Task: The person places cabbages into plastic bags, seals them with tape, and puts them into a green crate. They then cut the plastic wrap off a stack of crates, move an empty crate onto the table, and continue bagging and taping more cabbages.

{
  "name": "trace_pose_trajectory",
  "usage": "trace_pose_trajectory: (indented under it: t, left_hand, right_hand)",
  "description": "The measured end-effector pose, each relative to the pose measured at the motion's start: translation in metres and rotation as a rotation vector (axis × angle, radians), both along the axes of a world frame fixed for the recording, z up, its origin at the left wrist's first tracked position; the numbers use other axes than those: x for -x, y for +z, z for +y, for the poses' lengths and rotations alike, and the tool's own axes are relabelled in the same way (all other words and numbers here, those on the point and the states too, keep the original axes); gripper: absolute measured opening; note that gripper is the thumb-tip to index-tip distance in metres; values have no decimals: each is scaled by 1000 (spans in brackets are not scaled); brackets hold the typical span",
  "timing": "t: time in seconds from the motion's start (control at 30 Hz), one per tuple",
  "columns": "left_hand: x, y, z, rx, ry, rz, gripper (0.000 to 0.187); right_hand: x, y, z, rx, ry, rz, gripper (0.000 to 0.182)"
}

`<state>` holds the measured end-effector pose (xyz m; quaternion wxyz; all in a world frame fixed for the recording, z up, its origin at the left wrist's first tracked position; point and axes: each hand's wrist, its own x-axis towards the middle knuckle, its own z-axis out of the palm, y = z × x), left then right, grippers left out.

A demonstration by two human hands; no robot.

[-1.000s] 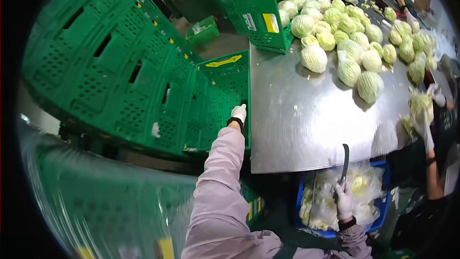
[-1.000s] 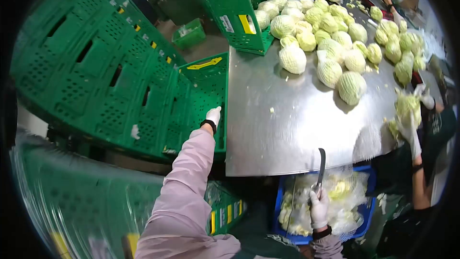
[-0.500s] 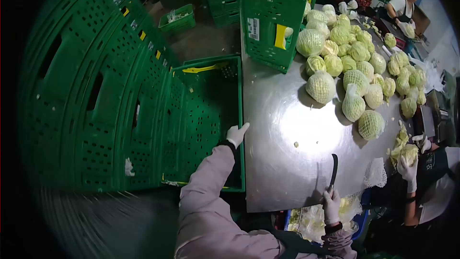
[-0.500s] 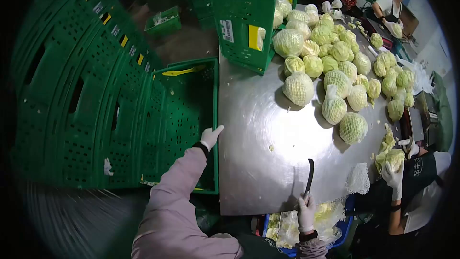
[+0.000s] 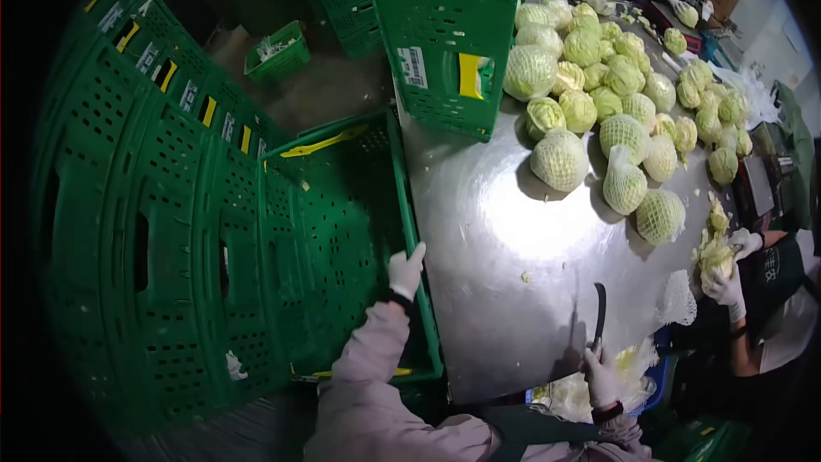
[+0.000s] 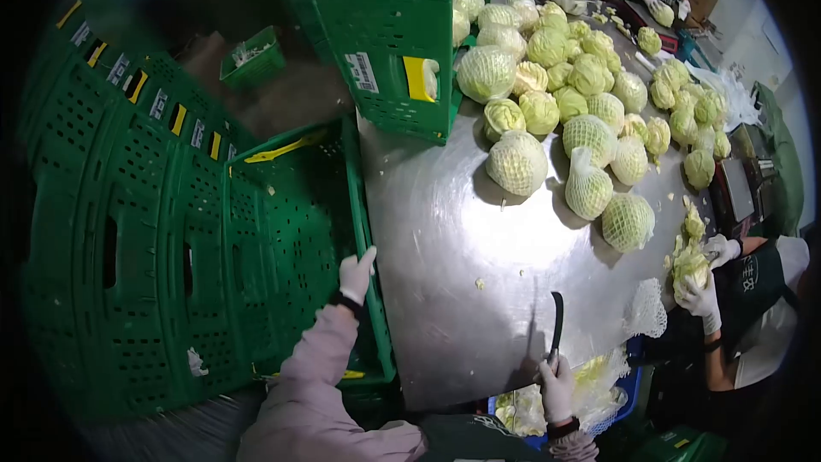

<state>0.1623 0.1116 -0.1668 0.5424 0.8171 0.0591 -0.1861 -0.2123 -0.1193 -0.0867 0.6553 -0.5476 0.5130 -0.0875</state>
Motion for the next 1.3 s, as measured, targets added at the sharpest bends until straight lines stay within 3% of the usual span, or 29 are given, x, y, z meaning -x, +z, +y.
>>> trace_pose_trajectory:
  t: [0.2,0.27,0.33,0.4,0.43,0.47,0.53,0.6,0.67,0.73,0.8,0.83,0.93,0.97,1.0,1.07,1.1,1.23,1.27,1.3]
  left_hand:
    - [-98,-14,-33,-38,83,-67,58]
    - [-124,-6,-42,-156,57,-130,60]
    - [-179,-57,-35,-487,-73,-577,51]
    - [-186,3,-47,511,95,22,37]
    - [-165,51,-59,573,33,36,26]
    - [-149,81,-63,508,-41,-8,22]
    - [-124,89,-45,384,-232,-154,19]
    - [-99,61,-3,122,-368,-503,19]
    - [-50,50,45,-115,-414,-674,24]
    - [-6,47,99,-359,-586,-431,39]
    - [34,48,142,-827,-780,-403,60]
    - [47,42,159,-1042,-852,-273,80]
    - [46,20,190,-1124,-736,-311,73]
    - [44,16,189,-1135,-542,-384,57]
    - [36,14,191,-1126,-516,-385,57]
    - [17,3,192,-1083,-620,-283,40]
    - [11,-8,196,-1015,-598,-382,31]
    - [-66,46,170,-1063,-403,-602,26]
    - [-103,58,163,-1002,-322,-822,27]
    - [-143,72,152,-1011,-345,-742,33]
  right_hand:
    - [-14,6,6,29,77,-57,18]
    - [-4,6,10,28,71,-78,20]
    - [9,9,17,32,41,-55,21]
    - [16,0,19,-3,39,-59,22]
    - [19,-3,21,-9,33,-84,22]
    - [20,-5,22,-6,31,-90,22]
    - [19,-7,24,21,56,-89,22]
    - [14,2,24,-15,57,-122,21]
    - [8,11,26,19,82,-118,19]
    - [11,-4,25,23,70,-214,12]
    - [8,-4,25,-7,86,-243,12]
    - [8,-6,25,-21,146,-242,12]
    - [5,-7,31,-65,149,-202,13]
    - [3,0,32,-86,151,-193,15]
    - [0,6,31,-102,151,-183,17]
    - [-9,16,29,-52,175,-50,19]
    - [-8,9,24,4,167,-22,19]
    - [-51,12,17,78,164,-22,18]
    - [-65,20,19,58,171,-41,18]
    - [-83,28,22,38,188,-48,20]
